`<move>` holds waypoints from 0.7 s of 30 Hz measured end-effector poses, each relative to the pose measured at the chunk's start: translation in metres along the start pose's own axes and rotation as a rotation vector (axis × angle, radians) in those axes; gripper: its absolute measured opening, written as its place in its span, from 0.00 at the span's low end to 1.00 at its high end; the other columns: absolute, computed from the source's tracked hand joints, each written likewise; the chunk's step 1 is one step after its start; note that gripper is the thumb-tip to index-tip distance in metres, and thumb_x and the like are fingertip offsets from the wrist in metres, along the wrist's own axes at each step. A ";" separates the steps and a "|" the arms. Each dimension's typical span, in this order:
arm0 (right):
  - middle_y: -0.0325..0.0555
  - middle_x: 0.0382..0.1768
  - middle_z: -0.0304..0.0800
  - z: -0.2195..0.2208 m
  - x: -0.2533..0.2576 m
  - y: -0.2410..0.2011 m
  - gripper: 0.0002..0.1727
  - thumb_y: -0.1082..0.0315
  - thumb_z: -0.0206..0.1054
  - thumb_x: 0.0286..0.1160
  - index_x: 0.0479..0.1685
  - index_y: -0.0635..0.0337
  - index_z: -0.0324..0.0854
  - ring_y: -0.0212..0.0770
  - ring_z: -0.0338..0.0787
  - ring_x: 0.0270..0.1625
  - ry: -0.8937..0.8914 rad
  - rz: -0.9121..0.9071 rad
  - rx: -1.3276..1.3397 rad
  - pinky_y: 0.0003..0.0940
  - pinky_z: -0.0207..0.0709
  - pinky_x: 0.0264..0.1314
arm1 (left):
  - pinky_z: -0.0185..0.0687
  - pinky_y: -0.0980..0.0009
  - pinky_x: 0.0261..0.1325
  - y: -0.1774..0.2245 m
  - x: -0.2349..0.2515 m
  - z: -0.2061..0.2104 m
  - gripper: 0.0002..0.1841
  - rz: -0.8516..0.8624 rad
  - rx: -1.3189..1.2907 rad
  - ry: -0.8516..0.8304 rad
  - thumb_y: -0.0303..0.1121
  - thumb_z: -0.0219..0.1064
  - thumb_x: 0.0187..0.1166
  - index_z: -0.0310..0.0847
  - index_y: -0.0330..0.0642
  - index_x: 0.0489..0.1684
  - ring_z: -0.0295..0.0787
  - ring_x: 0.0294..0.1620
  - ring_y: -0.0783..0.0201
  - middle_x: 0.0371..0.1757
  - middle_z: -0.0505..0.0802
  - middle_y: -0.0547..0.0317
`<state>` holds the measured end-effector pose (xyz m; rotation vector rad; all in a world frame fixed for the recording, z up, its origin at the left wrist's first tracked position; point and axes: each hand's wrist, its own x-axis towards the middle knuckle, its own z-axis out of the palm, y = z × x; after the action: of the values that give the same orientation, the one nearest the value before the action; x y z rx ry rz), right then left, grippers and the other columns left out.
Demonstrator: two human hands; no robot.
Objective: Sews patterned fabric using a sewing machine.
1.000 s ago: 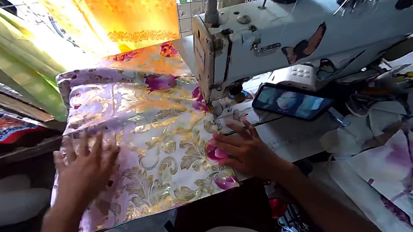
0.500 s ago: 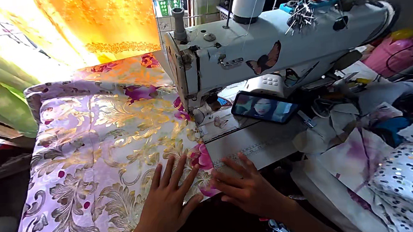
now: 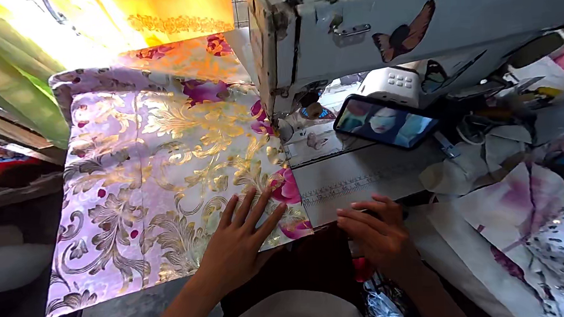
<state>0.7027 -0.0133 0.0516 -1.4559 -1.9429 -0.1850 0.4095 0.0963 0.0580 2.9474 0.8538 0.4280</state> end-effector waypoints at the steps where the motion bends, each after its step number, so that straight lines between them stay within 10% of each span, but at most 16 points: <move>1: 0.37 0.52 0.95 -0.006 -0.004 0.001 0.10 0.61 0.61 0.88 0.47 0.48 0.89 0.43 0.86 0.66 0.014 0.043 -0.027 0.46 0.63 0.82 | 0.55 0.36 0.85 0.000 0.000 0.000 0.34 0.002 0.001 0.001 0.63 0.46 0.86 0.63 0.64 0.91 0.60 0.91 0.41 0.91 0.67 0.48; 6: 0.37 0.50 0.94 -0.003 -0.019 -0.021 0.12 0.54 0.63 0.87 0.45 0.48 0.88 0.40 0.85 0.61 0.094 0.188 -0.038 0.35 0.69 0.71 | 0.53 0.35 0.85 0.001 0.000 0.000 0.35 -0.008 0.009 -0.023 0.65 0.43 0.87 0.61 0.64 0.92 0.59 0.91 0.41 0.92 0.65 0.49; 10: 0.41 0.61 0.89 0.024 -0.007 -0.041 0.20 0.44 0.62 0.85 0.64 0.43 0.85 0.46 0.83 0.64 0.064 0.130 -0.041 0.43 0.69 0.70 | 0.52 0.35 0.86 0.001 -0.001 0.000 0.35 -0.007 0.008 -0.020 0.66 0.40 0.88 0.61 0.64 0.92 0.59 0.92 0.41 0.92 0.65 0.49; 21: 0.32 0.57 0.92 0.031 0.019 -0.021 0.11 0.65 0.62 0.85 0.50 0.40 0.90 0.40 0.81 0.59 0.001 -0.209 -0.030 0.37 0.66 0.67 | 0.51 0.40 0.88 -0.004 -0.004 0.003 0.39 -0.020 -0.023 0.078 0.71 0.35 0.86 0.66 0.63 0.89 0.59 0.92 0.47 0.91 0.69 0.52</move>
<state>0.6682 0.0097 0.0462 -1.2690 -2.0984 -0.3095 0.4056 0.0976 0.0538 2.9160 0.8801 0.5515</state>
